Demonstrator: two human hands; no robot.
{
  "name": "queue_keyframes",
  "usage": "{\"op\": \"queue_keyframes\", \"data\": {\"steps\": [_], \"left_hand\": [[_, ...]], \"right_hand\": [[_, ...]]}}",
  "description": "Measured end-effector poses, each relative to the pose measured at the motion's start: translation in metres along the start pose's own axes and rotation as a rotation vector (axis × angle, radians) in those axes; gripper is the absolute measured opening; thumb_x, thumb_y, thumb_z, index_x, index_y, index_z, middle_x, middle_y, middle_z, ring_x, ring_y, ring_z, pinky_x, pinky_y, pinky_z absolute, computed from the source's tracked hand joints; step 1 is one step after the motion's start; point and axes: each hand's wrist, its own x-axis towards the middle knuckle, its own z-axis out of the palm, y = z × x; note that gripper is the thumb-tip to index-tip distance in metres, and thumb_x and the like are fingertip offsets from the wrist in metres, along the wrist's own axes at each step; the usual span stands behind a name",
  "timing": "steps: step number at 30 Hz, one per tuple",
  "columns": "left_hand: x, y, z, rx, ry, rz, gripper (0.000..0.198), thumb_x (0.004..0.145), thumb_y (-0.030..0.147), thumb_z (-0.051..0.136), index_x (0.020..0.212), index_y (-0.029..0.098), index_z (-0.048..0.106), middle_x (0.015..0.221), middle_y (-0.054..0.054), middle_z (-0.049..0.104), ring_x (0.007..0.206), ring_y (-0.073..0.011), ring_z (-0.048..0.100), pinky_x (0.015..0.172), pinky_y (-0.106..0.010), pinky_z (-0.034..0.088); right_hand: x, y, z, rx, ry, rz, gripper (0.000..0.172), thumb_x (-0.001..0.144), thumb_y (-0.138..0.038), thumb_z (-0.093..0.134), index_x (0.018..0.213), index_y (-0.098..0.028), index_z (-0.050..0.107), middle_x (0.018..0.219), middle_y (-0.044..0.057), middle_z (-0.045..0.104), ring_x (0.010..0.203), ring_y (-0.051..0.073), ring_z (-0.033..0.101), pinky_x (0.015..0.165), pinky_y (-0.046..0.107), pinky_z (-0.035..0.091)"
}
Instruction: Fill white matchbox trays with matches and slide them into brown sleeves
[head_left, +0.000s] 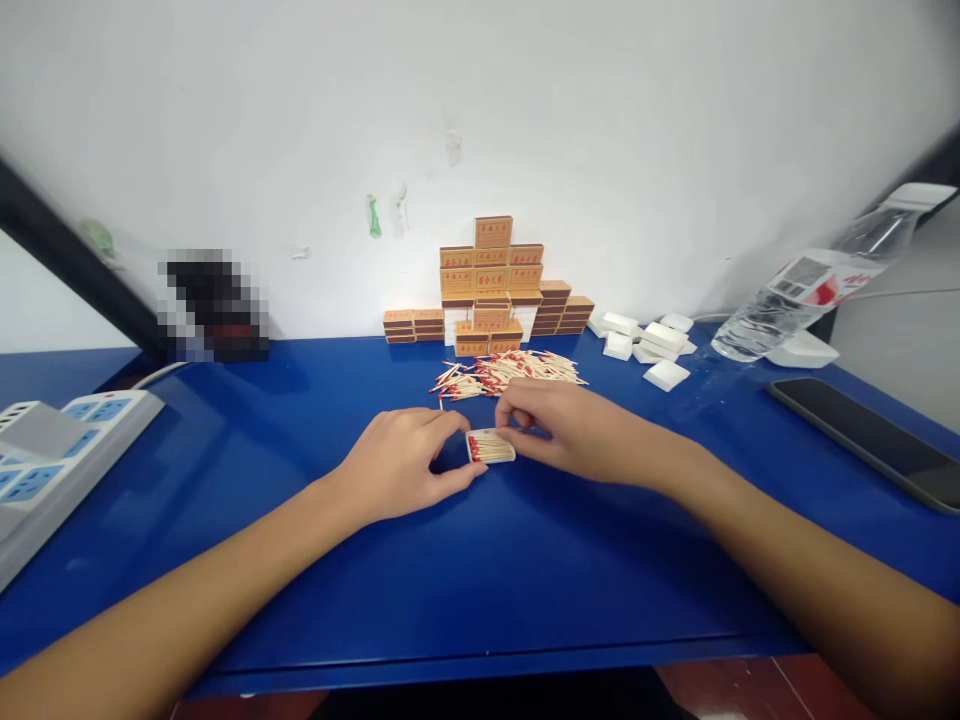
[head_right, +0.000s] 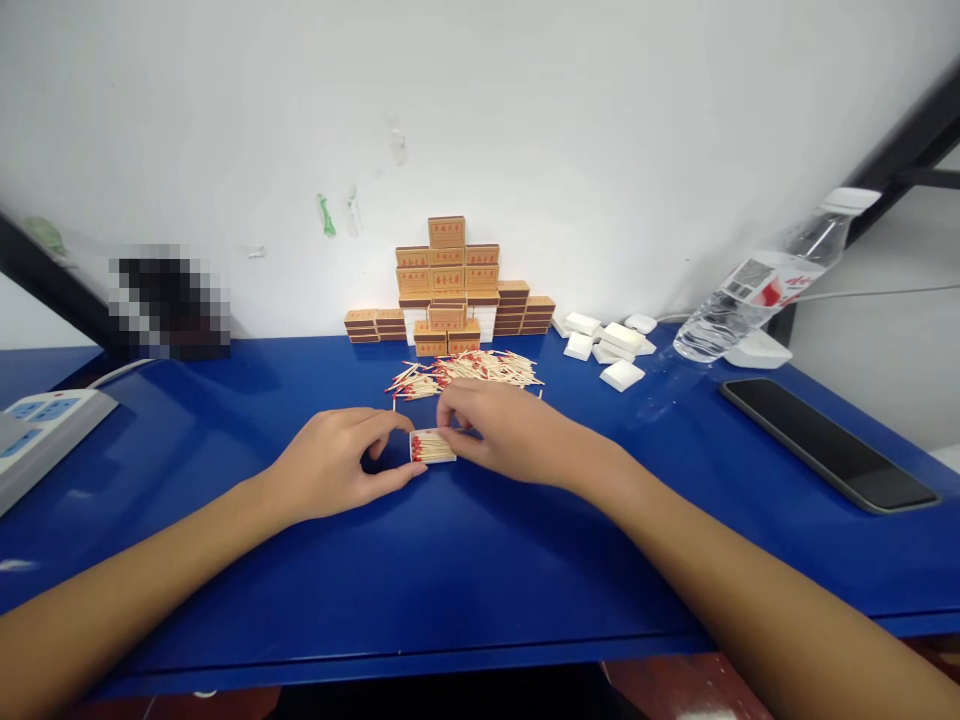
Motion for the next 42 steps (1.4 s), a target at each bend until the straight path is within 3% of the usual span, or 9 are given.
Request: {"op": "queue_keyframes", "data": {"steps": [4,8,14,20,29,42], "left_hand": [[0.0,0.003,0.0,0.006,-0.012,-0.004,0.031,0.096,0.05,0.068,0.101,0.02,0.068,0.072,0.002,0.063,0.061,-0.0148,0.058,0.06,-0.028,0.037],[0.001,0.003,-0.001,-0.009,-0.02,-0.023,0.029,0.095,0.048,0.069,0.104,0.021,0.069,0.07,0.003,0.062,0.06,-0.0146,0.057,0.06,-0.028,0.038],[0.001,0.002,-0.001,0.002,-0.029,-0.053,0.031,0.095,0.05,0.068,0.103,0.021,0.07,0.069,0.003,0.061,0.058,-0.0143,0.056,0.058,-0.028,0.036],[0.001,0.003,-0.001,-0.002,-0.049,-0.052,0.031,0.095,0.051,0.068,0.104,0.021,0.07,0.07,0.003,0.061,0.06,-0.0147,0.057,0.059,-0.029,0.037],[0.0,0.003,-0.002,-0.018,-0.041,-0.029,0.032,0.095,0.051,0.068,0.104,0.02,0.069,0.072,0.003,0.062,0.061,-0.0149,0.058,0.06,-0.028,0.039],[0.0,0.004,-0.002,-0.021,-0.055,0.008,0.035,0.096,0.052,0.068,0.11,0.02,0.07,0.074,0.001,0.065,0.063,-0.0153,0.06,0.06,-0.028,0.04]], "right_hand": [[0.001,-0.005,0.006,0.043,-0.025,0.006,0.014,0.103,-0.032,0.058,0.098,-0.02,0.065,0.09,0.002,0.064,0.075,0.015,0.053,0.068,0.028,0.036],[-0.002,0.006,-0.008,0.025,-0.019,0.017,0.017,0.102,-0.036,0.06,0.097,-0.021,0.066,0.089,0.002,0.064,0.077,0.016,0.053,0.069,0.029,0.037],[-0.007,0.007,-0.015,0.06,-0.153,0.102,0.03,0.094,-0.05,0.068,0.088,-0.021,0.067,0.085,0.003,0.066,0.073,0.016,0.054,0.065,0.03,0.036],[-0.006,-0.001,-0.011,0.083,-0.203,0.114,0.019,0.096,-0.032,0.063,0.081,-0.021,0.062,0.08,0.001,0.064,0.066,0.013,0.05,0.06,0.029,0.033],[-0.003,-0.001,-0.006,0.014,-0.07,0.029,0.013,0.098,-0.03,0.062,0.088,-0.02,0.063,0.086,0.003,0.066,0.074,0.016,0.052,0.066,0.03,0.034],[-0.003,-0.004,0.0,0.129,-0.128,-0.033,0.013,0.101,-0.024,0.058,0.093,-0.02,0.068,0.088,0.002,0.063,0.075,0.015,0.052,0.07,0.028,0.037]]}}
